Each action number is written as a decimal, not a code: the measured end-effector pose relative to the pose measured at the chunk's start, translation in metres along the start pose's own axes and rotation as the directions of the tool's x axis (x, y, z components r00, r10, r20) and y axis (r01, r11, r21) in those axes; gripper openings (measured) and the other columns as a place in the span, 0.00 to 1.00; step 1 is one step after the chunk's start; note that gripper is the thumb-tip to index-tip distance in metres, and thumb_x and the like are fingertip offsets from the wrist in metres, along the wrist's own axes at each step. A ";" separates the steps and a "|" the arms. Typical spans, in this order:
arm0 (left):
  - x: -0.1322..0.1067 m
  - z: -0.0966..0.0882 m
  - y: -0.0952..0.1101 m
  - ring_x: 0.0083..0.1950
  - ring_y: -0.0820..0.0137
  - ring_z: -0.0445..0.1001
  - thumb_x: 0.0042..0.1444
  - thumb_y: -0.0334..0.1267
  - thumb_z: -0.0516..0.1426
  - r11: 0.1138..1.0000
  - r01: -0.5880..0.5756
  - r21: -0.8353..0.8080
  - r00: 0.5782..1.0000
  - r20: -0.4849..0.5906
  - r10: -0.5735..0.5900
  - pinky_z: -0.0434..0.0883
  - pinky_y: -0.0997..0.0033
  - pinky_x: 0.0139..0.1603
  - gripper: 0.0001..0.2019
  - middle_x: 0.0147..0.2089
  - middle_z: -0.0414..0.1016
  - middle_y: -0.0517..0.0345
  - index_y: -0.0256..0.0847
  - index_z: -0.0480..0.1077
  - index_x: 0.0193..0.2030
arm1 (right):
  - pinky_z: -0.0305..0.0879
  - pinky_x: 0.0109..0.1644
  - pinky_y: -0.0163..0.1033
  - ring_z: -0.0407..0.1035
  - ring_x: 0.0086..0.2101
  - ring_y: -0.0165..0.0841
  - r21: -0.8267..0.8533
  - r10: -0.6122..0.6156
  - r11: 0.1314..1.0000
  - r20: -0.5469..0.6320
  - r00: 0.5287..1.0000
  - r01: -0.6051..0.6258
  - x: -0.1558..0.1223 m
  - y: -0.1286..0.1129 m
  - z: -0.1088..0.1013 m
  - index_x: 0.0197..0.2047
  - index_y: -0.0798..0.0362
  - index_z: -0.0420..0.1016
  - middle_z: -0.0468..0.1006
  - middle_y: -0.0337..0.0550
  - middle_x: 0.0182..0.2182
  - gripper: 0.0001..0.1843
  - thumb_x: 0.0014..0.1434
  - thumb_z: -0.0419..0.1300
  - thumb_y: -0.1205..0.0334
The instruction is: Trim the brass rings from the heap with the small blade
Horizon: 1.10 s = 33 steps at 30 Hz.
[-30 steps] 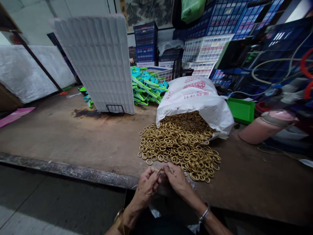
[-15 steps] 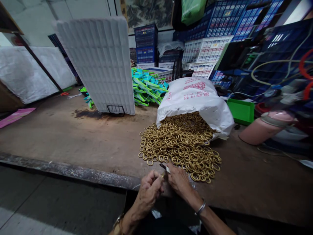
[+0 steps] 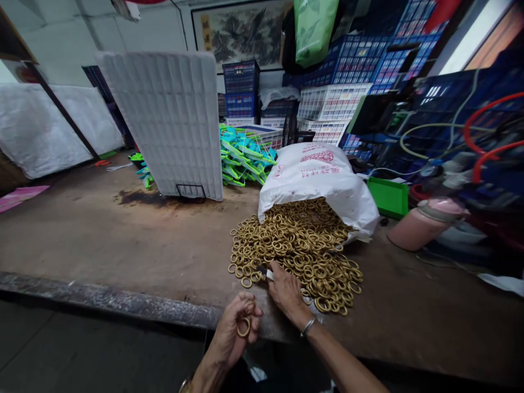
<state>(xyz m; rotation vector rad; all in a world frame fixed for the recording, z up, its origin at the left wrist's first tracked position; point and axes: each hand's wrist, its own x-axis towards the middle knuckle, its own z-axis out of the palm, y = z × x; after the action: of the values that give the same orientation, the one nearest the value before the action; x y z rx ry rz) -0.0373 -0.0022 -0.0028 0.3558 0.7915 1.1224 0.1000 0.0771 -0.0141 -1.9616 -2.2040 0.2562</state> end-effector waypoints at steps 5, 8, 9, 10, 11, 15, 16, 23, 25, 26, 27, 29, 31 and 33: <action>0.003 -0.006 0.001 0.23 0.78 0.66 0.46 0.37 0.58 0.986 0.096 -0.135 0.995 -0.024 -0.100 0.56 0.82 0.18 0.08 0.26 0.69 0.58 0.35 0.67 0.29 | 0.47 0.29 0.33 0.69 0.30 0.30 0.012 -0.003 1.000 -0.016 1.000 0.004 -0.001 -0.001 0.001 0.40 0.47 0.64 0.75 0.38 0.30 0.10 0.53 0.50 0.66; 0.005 -0.007 -0.002 0.25 0.75 0.67 0.44 0.37 0.59 0.986 0.090 -0.140 0.993 -0.068 -0.101 0.57 0.81 0.18 0.09 0.27 0.69 0.56 0.34 0.66 0.24 | 0.48 0.30 0.33 0.68 0.31 0.29 0.023 -0.026 0.999 -0.024 0.999 0.026 -0.003 0.000 0.000 0.39 0.48 0.66 0.75 0.39 0.32 0.12 0.52 0.49 0.69; 0.006 -0.007 -0.003 0.26 0.75 0.68 0.44 0.37 0.60 0.988 0.084 -0.130 0.992 -0.081 -0.095 0.57 0.81 0.18 0.09 0.27 0.69 0.56 0.34 0.66 0.24 | 0.48 0.31 0.33 0.68 0.32 0.29 0.023 -0.038 0.999 -0.026 0.999 0.039 -0.003 0.000 0.000 0.39 0.49 0.66 0.75 0.39 0.32 0.13 0.51 0.49 0.70; 0.006 -0.007 -0.004 0.26 0.75 0.68 0.45 0.38 0.60 0.990 0.081 -0.117 0.992 -0.089 -0.092 0.58 0.80 0.18 0.09 0.27 0.69 0.56 0.34 0.66 0.24 | 0.48 0.31 0.33 0.68 0.32 0.29 0.020 -0.048 0.999 -0.028 0.998 0.049 -0.004 0.001 -0.001 0.39 0.49 0.66 0.75 0.40 0.33 0.13 0.51 0.49 0.72; 0.006 -0.006 -0.005 0.26 0.75 0.68 0.45 0.38 0.60 0.991 0.080 -0.107 0.992 -0.088 -0.090 0.58 0.80 0.18 0.09 0.27 0.69 0.57 0.34 0.66 0.25 | 0.48 0.31 0.33 0.68 0.32 0.30 0.017 -0.051 0.999 -0.029 0.998 0.052 -0.005 0.001 -0.001 0.39 0.50 0.66 0.75 0.40 0.33 0.14 0.50 0.49 0.72; 0.008 -0.005 -0.007 0.22 0.77 0.65 0.44 0.39 0.60 0.991 0.087 -0.106 0.994 -0.060 -0.094 0.55 0.81 0.17 0.11 0.24 0.67 0.61 0.36 0.63 0.25 | 0.48 0.31 0.34 0.68 0.32 0.31 0.042 -0.060 0.997 -0.010 0.998 0.061 -0.010 0.007 -0.003 0.37 0.51 0.67 0.75 0.41 0.32 0.14 0.49 0.48 0.72; 0.008 -0.005 -0.007 0.22 0.78 0.64 0.44 0.39 0.60 0.990 0.093 -0.110 0.993 -0.057 -0.100 0.54 0.82 0.17 0.11 0.23 0.66 0.62 0.36 0.62 0.25 | 0.48 0.32 0.34 0.68 0.33 0.31 0.068 -0.088 0.994 -0.004 0.996 0.089 -0.012 0.009 -0.004 0.38 0.51 0.67 0.75 0.40 0.32 0.14 0.49 0.48 0.73; 0.012 -0.001 -0.008 0.19 0.80 0.61 0.43 0.40 0.60 0.991 0.109 -0.078 0.988 -0.099 -0.116 0.50 0.82 0.17 0.13 0.22 0.64 0.64 0.38 0.59 0.26 | 0.52 0.31 0.32 0.67 0.28 0.30 0.203 -0.139 0.970 0.018 0.990 0.133 -0.020 0.034 -0.006 0.34 0.51 0.68 0.74 0.39 0.25 0.11 0.52 0.46 0.68; 0.012 0.001 -0.008 0.18 0.81 0.60 0.42 0.40 0.60 0.990 0.117 -0.082 0.985 -0.117 -0.126 0.49 0.82 0.16 0.13 0.21 0.63 0.65 0.38 0.59 0.26 | 0.53 0.30 0.31 0.66 0.26 0.30 0.254 -0.061 0.965 -0.018 0.998 0.063 -0.018 0.042 -0.006 0.35 0.52 0.68 0.73 0.39 0.24 0.12 0.53 0.45 0.67; 0.012 0.001 -0.007 0.18 0.81 0.60 0.42 0.40 0.60 0.989 0.123 -0.081 0.984 -0.120 -0.132 0.48 0.82 0.16 0.13 0.21 0.63 0.65 0.38 0.59 0.27 | 0.53 0.30 0.31 0.66 0.26 0.30 0.276 -0.035 0.960 -0.031 0.999 0.042 -0.017 0.044 -0.006 0.35 0.52 0.68 0.73 0.40 0.25 0.12 0.54 0.44 0.67; 0.012 0.002 -0.007 0.18 0.82 0.59 0.41 0.39 0.61 0.989 0.127 -0.078 0.984 -0.119 -0.136 0.47 0.82 0.16 0.14 0.21 0.62 0.65 0.38 0.59 0.27 | 0.54 0.31 0.32 0.66 0.26 0.30 0.294 -0.020 0.955 -0.039 0.999 0.031 -0.016 0.046 -0.006 0.36 0.53 0.68 0.73 0.40 0.25 0.12 0.54 0.45 0.66; 0.011 0.003 -0.006 0.17 0.82 0.59 0.40 0.39 0.61 0.989 0.130 -0.069 0.985 -0.109 -0.137 0.46 0.82 0.16 0.14 0.21 0.61 0.66 0.38 0.59 0.28 | 0.55 0.32 0.32 0.67 0.27 0.31 0.315 -0.026 0.948 -0.043 0.999 0.039 -0.016 0.046 -0.008 0.36 0.53 0.68 0.74 0.41 0.26 0.12 0.54 0.45 0.65; 0.011 0.004 -0.006 0.17 0.82 0.59 0.41 0.40 0.61 0.990 0.126 -0.061 0.986 -0.102 -0.131 0.46 0.82 0.16 0.14 0.21 0.61 0.67 0.38 0.59 0.28 | 0.55 0.33 0.32 0.67 0.29 0.31 0.318 -0.068 0.945 -0.036 0.997 0.076 -0.019 0.042 -0.009 0.35 0.53 0.68 0.73 0.41 0.28 0.11 0.54 0.46 0.65; 0.011 0.004 -0.006 0.18 0.82 0.59 0.41 0.40 0.61 0.991 0.120 -0.055 0.987 -0.105 -0.126 0.46 0.82 0.16 0.14 0.21 0.61 0.66 0.38 0.60 0.29 | 0.55 0.35 0.33 0.66 0.32 0.31 0.294 -0.137 0.946 -0.019 0.990 0.137 -0.024 0.035 -0.010 0.36 0.52 0.68 0.73 0.41 0.30 0.10 0.55 0.47 0.64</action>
<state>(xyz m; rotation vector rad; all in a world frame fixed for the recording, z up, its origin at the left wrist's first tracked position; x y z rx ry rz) -0.0278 0.0059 -0.0084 0.2043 0.8684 1.0492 0.1387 0.0572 -0.0135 -1.6442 -2.1450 0.5319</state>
